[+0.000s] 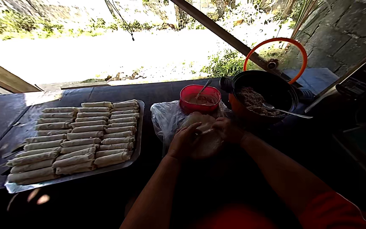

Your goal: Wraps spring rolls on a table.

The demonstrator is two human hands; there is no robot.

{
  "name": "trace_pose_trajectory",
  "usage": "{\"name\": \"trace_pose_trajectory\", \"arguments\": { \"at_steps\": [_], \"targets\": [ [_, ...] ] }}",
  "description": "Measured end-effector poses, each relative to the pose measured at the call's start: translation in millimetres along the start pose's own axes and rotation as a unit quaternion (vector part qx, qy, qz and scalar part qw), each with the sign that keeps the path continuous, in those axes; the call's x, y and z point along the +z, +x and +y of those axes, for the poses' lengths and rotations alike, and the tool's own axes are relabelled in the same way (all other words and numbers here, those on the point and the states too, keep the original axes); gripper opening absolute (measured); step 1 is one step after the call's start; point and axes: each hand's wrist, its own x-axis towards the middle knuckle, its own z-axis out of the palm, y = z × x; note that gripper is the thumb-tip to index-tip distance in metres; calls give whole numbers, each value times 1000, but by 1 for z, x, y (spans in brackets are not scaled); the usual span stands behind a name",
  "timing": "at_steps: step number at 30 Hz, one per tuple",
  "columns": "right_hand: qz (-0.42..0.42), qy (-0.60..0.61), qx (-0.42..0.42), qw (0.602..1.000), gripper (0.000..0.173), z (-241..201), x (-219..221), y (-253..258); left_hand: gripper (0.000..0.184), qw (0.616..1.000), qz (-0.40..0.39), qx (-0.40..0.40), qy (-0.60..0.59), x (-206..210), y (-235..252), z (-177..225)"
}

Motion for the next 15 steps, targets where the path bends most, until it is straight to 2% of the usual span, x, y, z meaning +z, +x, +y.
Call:
{"name": "trace_pose_trajectory", "arguments": {
  "at_steps": [4, 9, 13, 15],
  "targets": [
    [15, 5, -3, 1000, 29, -6, -3, -2, 46, 1000, -5, 9, 3, -1, 0, 1],
    [-3, -15, -3, 1000, 28, -7, 0, -2, 44, 999, -35, 20, 21, 0, 2, -1],
    [16, -38, -7, 999, 27, -10, -1, -2, 48, 999, -48, 6, 14, -2, 3, -1],
    [40, -54, -36, 997, 29, -17, 1, 0, 51, 999, -48, -6, 4, -2, 4, -1]
  ]
}}
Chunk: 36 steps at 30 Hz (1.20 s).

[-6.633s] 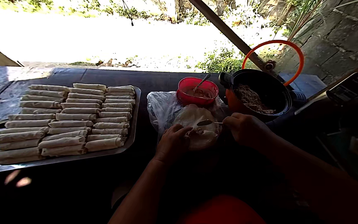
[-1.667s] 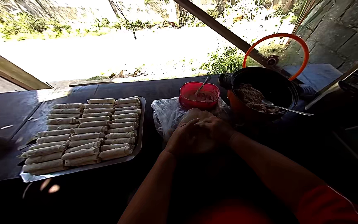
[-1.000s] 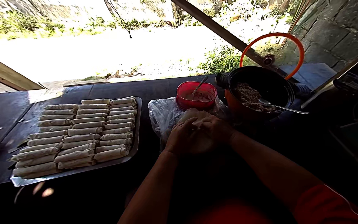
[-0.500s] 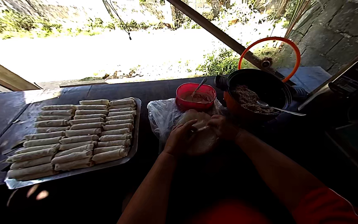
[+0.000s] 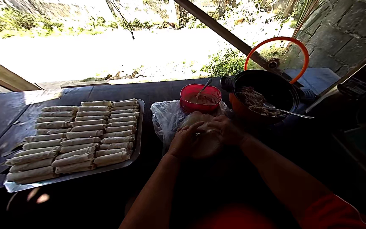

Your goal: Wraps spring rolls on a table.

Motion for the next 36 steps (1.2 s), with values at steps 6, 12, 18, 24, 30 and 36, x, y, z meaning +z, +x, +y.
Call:
{"name": "trace_pose_trajectory", "arguments": {
  "at_steps": [6, 12, 18, 24, 30, 36],
  "targets": [
    [-43, -11, -28, 999, 26, -11, 19, 11, 55, 998, 32, -20, -45, 1, -1, -2],
    [-79, -1, -9, 997, 27, -15, 15, 18, 69, 992, -12, -32, -120, -15, -6, -6],
    [-109, -12, -12, 994, 26, -16, 10, 24, 59, 997, 1, -23, -79, -23, -20, -15],
    [-117, -6, -12, 993, 25, -14, 9, 27, 46, 997, 15, -14, -73, -21, -21, -17],
    [-124, 7, -4, 992, 23, -14, 7, 31, 70, 998, -1, 2, -68, -29, -18, -14],
    [-128, 33, 14, 991, 26, -16, 5, 31, 45, 998, 54, 28, -5, -3, -7, 4]
  ]
}}
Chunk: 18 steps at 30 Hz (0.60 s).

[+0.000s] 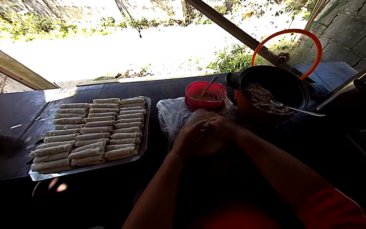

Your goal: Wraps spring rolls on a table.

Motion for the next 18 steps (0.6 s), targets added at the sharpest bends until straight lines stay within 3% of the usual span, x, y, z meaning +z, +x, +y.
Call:
{"name": "trace_pose_trajectory", "arguments": {
  "at_steps": [4, 14, 18],
  "targets": [
    [18, -1, -8, 1000, 26, 4, 5, -4, 33, 1000, 30, 6, 8, 5, -1, -2],
    [83, 7, -27, 996, 30, 9, 16, -14, 39, 999, 16, -45, -13, 7, 0, -6],
    [71, 3, -12, 997, 31, 7, 15, -10, 47, 1000, 7, -27, -9, 4, -1, -6]
  ]
}}
